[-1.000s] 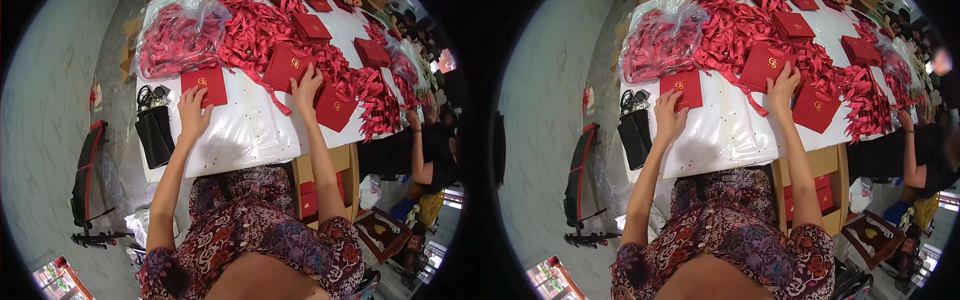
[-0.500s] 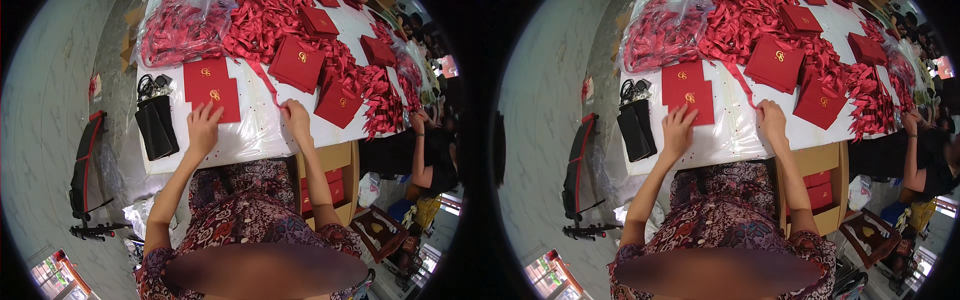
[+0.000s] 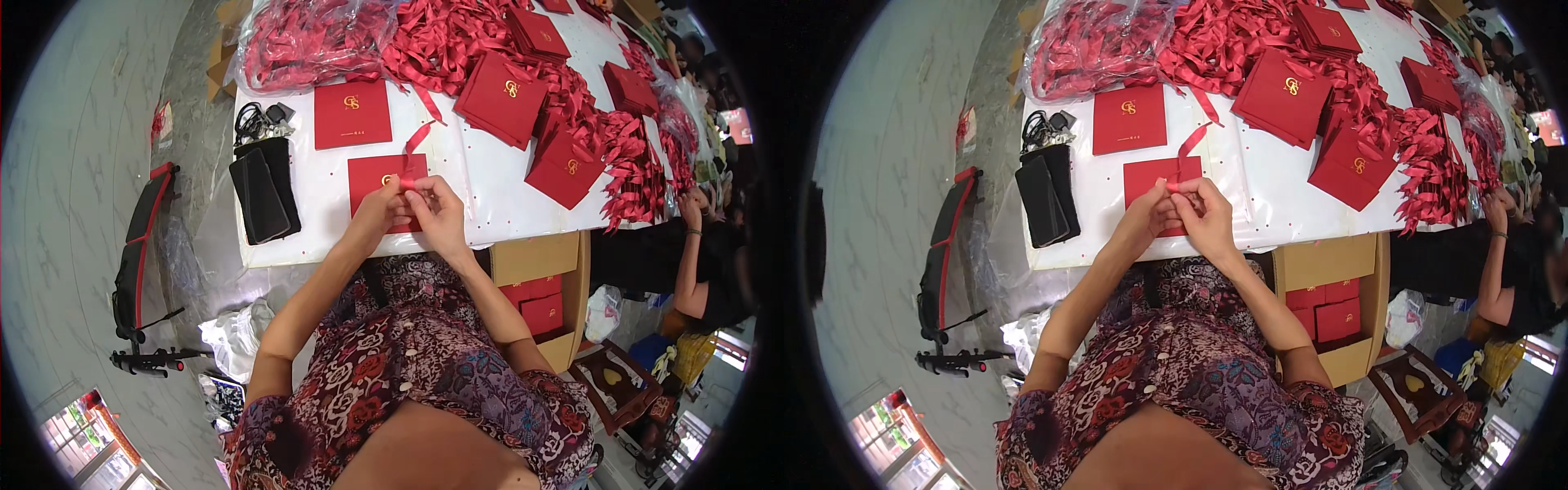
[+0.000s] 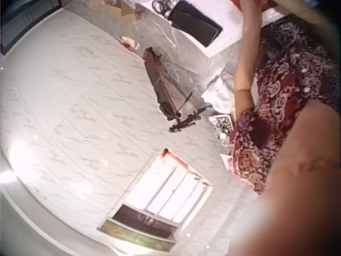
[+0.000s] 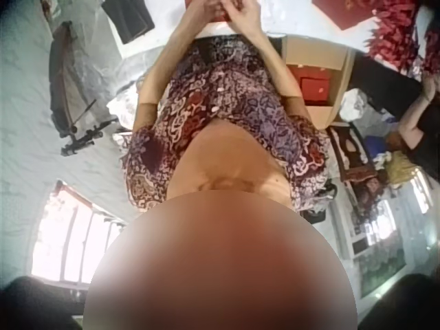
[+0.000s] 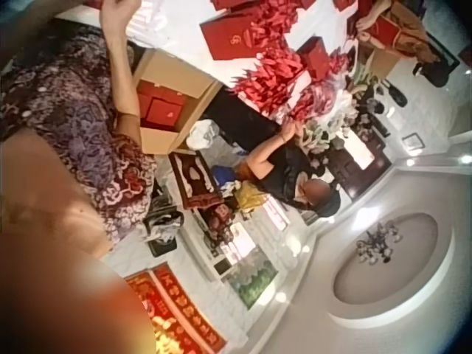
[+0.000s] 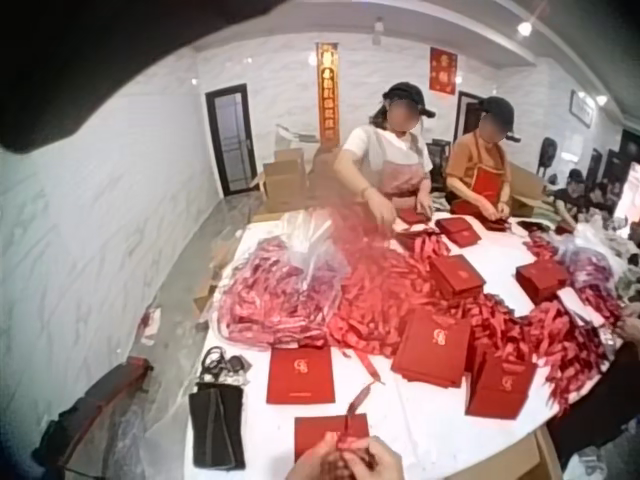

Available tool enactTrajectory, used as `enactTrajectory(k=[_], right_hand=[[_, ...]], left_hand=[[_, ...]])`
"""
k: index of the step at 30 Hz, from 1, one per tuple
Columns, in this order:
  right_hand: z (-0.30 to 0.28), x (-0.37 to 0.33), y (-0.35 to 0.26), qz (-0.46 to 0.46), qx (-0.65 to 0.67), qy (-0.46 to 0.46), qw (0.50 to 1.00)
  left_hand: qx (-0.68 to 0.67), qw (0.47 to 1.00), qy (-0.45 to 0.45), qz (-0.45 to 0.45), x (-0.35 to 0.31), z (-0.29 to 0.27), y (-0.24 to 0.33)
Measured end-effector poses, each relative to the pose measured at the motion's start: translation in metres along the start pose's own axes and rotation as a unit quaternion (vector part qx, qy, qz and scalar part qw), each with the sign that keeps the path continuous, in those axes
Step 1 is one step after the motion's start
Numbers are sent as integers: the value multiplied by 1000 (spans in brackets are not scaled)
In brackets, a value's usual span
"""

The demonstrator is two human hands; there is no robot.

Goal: Tying red ribbons onto small red gift boxes.

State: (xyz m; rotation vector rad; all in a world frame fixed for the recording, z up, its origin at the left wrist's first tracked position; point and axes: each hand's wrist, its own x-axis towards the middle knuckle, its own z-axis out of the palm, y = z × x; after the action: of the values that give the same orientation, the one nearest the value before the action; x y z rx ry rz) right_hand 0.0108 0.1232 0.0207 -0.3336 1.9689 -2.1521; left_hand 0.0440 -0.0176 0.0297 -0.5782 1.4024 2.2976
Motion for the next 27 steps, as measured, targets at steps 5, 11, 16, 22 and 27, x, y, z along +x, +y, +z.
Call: enactTrajectory(k=[5,11,16,22,27], right_hand=[[-9,-13,-22,-178,-238,-163,941],[-15,7,-21,44,-101,-18,994],[-17,80,-8,42,-309,16,950],[1,100,12,3,-446,-47,894],[-22,96,13,-61,-333,-39,940]], left_hand=[[-176,984,-5,-19,3,-4,8],[41,984,69,159,9,-14,-16],[155,960,114,204,6,-5,-20],[323,907,157,220,3,-10,-13],[429,817,234,307,2,-31,8]])
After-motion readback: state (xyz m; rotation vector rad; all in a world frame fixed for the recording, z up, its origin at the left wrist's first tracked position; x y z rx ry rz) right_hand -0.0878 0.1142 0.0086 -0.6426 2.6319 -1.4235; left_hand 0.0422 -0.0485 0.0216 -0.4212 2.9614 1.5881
